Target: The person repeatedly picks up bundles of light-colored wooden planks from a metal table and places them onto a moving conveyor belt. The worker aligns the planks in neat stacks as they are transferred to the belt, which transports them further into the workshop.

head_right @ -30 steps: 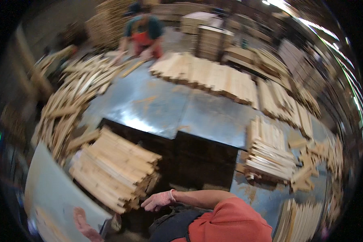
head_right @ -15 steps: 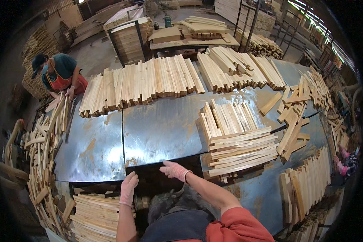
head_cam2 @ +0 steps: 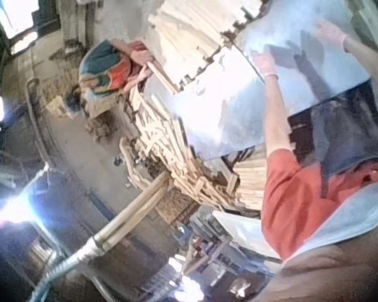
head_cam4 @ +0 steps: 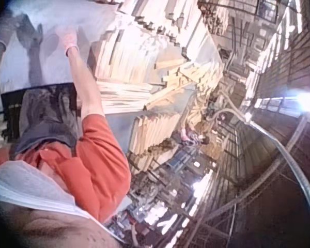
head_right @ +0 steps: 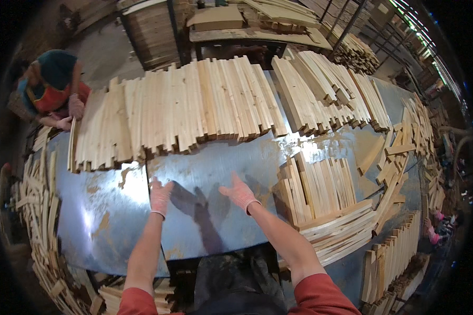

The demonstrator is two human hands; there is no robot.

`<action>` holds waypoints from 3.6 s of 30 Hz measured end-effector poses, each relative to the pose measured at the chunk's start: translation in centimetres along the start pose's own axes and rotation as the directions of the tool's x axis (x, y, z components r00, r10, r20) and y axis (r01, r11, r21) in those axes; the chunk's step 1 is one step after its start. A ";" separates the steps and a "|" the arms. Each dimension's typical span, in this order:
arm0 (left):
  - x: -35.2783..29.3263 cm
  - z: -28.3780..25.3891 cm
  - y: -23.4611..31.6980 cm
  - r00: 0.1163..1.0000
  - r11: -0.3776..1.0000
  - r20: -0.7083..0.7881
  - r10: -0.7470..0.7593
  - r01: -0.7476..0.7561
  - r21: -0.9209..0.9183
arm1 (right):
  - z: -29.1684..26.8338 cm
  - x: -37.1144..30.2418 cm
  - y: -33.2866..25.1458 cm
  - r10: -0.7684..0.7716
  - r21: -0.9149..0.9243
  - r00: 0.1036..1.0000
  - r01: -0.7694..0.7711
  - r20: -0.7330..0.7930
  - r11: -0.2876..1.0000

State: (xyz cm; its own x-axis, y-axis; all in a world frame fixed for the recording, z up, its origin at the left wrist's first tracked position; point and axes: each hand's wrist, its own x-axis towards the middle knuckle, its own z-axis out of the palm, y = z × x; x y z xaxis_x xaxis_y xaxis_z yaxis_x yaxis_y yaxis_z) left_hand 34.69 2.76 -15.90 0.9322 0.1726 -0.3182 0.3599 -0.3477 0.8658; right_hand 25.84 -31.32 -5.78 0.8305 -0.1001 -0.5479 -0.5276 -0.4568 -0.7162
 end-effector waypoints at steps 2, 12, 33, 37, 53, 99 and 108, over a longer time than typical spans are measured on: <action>4.9 1.3 4.0 0.994 0.995 0.052 0.099 -0.097 -0.031 | -1.9 3.8 -1.4 0.004 0.013 0.987 -0.002 -0.161 1.000; 14.7 3.7 5.9 0.981 0.975 -0.195 0.009 0.035 0.219 | -5.3 18.8 -1.6 0.273 0.237 0.766 -0.161 -0.582 0.958; 12.8 3.6 7.8 0.958 0.872 -0.248 0.147 -0.007 0.490 | -6.1 18.8 1.2 -0.091 -0.355 0.816 -0.146 -0.571 0.923; 5.1 0.9 3.7 0.952 0.897 -0.230 0.204 -0.088 0.433 | -2.8 10.3 3.1 -0.034 -0.286 0.818 -0.162 -0.575 0.944; -36.4 -12.8 -13.4 0.978 0.951 -0.089 -0.188 0.204 0.231 | 10.9 -32.0 20.3 0.087 -0.178 0.918 -0.166 -0.387 0.970; -12.7 -14.1 -16.5 0.956 0.590 0.258 0.137 -0.288 0.755 | 2.3 -19.4 17.4 -0.089 -0.193 0.800 -0.035 -0.594 0.981; -14.3 -12.4 -12.7 0.970 0.962 0.210 -0.120 0.061 0.268 | 3.1 -8.9 20.1 0.061 0.475 0.872 0.205 -0.486 0.856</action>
State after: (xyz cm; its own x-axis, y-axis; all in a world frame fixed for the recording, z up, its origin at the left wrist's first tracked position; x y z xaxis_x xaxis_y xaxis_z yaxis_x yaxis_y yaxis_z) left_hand 16.33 16.12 -17.53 0.8694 0.0152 -0.4939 0.4132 -0.5705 0.7098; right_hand 7.29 -36.85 -16.60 0.7786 -0.5448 -0.3115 -0.3660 0.0089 -0.9306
